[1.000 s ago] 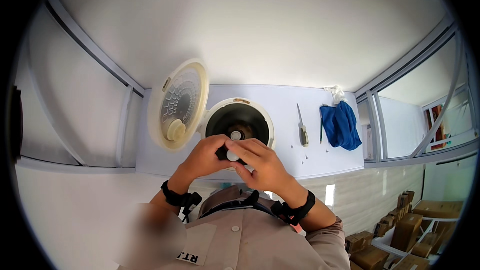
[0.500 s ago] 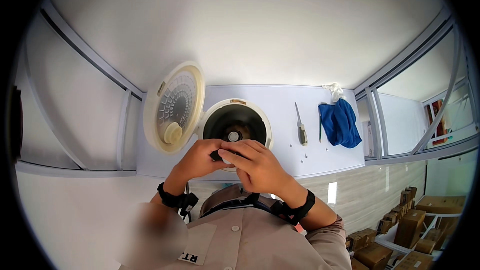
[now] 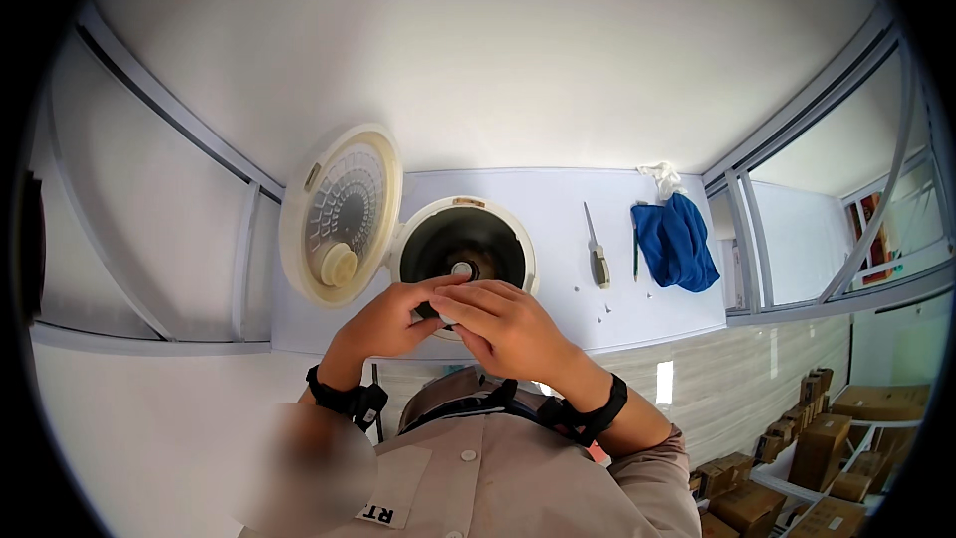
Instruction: The person disassembles a white rice cooker by removing the lid and using a screwdriver to loosen screws on the base. They remove the inner pot, inspect the heating element, and then reassemble the cooker by placing the pot back and securing the lid.
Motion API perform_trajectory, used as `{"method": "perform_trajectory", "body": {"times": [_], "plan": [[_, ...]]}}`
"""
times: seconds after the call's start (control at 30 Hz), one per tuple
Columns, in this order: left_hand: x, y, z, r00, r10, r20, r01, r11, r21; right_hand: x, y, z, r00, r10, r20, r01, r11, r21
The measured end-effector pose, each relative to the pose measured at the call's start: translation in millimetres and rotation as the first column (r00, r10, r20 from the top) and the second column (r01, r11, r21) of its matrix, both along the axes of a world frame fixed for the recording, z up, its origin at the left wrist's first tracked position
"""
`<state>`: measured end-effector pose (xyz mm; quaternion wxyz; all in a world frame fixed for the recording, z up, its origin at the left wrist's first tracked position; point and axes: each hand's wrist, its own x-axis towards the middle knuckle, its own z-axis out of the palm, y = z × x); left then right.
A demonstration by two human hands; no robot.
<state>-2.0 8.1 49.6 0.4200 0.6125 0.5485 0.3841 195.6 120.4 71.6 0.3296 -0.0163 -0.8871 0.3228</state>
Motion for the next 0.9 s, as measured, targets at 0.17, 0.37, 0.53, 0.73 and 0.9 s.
{"method": "perform_trajectory", "body": {"times": [0.17,0.37,0.53,0.73,0.9], "plan": [[3,3,4,0.997,0.082,-0.008,-0.082,0.995,0.065,0,0,9,0.999,-0.023,0.033,0.021,0.998,0.064],[6,8,-9,0.987,0.126,-0.100,-0.102,0.972,0.211,-1,-7,5,0.983,-0.144,0.111,0.145,0.989,-0.001],[7,7,-7,0.989,0.077,-0.125,-0.057,0.986,0.158,0,-7,0,0.987,-0.129,0.096,0.130,0.992,0.003],[2,4,-9,0.992,0.082,-0.100,-0.070,0.990,0.119,-1,-6,0,0.995,-0.076,0.057,0.072,0.995,0.071],[2,7,-12,0.989,0.102,-0.104,-0.079,0.974,0.212,-4,-9,6,0.996,-0.089,0.022,0.087,0.994,0.070]]}}
